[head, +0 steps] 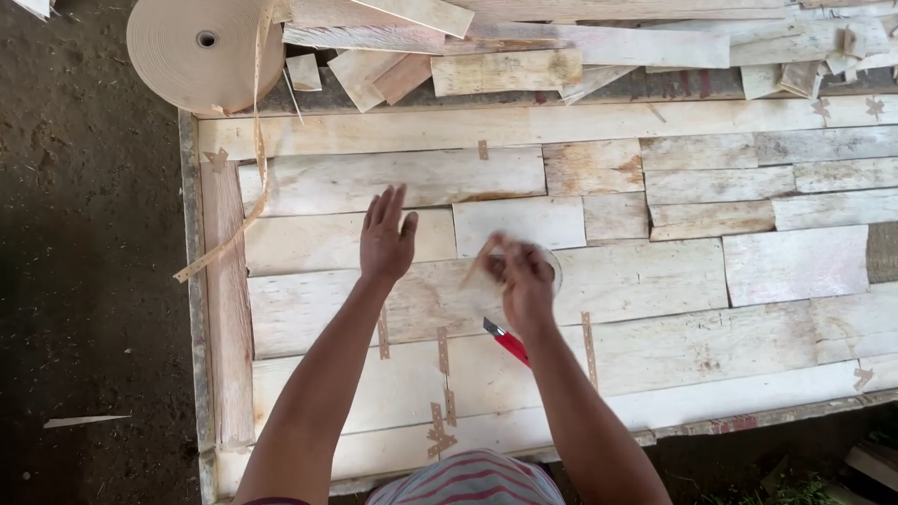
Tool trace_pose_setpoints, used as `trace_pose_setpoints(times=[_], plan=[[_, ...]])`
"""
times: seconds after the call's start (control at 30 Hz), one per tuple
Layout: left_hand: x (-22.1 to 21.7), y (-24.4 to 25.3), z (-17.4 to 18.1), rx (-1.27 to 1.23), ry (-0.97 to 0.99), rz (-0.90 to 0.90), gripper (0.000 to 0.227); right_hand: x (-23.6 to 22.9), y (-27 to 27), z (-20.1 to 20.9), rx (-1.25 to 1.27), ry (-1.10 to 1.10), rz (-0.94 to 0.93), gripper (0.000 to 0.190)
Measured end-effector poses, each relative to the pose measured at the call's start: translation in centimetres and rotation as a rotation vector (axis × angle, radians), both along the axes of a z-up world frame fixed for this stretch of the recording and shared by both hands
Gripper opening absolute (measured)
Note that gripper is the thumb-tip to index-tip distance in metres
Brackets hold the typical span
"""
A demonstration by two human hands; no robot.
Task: The person arranges wooden planks on a flat surface and secures them using a utility knife to cut and apply strips of adhesive tape. The person repeatedly measures, cuts, and tapes the planks to hold them in place.
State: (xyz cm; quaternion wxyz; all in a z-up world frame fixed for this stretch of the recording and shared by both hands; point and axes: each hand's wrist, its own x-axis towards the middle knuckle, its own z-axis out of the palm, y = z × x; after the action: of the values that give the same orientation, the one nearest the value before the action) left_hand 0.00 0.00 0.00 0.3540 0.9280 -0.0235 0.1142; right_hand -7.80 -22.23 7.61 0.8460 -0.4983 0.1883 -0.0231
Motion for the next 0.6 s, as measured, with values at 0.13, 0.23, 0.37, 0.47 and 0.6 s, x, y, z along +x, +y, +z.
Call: trace_pose_setpoints(times=[0.13, 0.23, 0.37, 0.47, 0.6], plan=[[2.9, -1.1, 2.8, 0.319, 0.310, -0.163, 0.062, 7.1, 0.2, 1.9, -0.016, -0.124, -0.093, 0.006], [4.4, -2.5, 2.7, 0.521, 0.382, -0.286, 0.070, 10.7, 0.8, 0.3, -0.261, -0.148, -0.015, 0.015], [5.8, -3.4, 0.6, 0.598, 0.450, -0.386, 0.080, 13.7, 0.5, -5.2, -0.529, -0.068, 0.160, 0.029], [6.0, -3.3, -0.4, 0.623, 0.480, -0.432, 0.080, 14.4, 0.7, -7.6, -0.686, -0.021, 0.245, 0.035], [6.0, -3.0, -1.3, 0.614, 0.452, -0.449, 0.081, 14.3, 0.9, -9.7, -0.794, 0.080, 0.317, 0.035]])
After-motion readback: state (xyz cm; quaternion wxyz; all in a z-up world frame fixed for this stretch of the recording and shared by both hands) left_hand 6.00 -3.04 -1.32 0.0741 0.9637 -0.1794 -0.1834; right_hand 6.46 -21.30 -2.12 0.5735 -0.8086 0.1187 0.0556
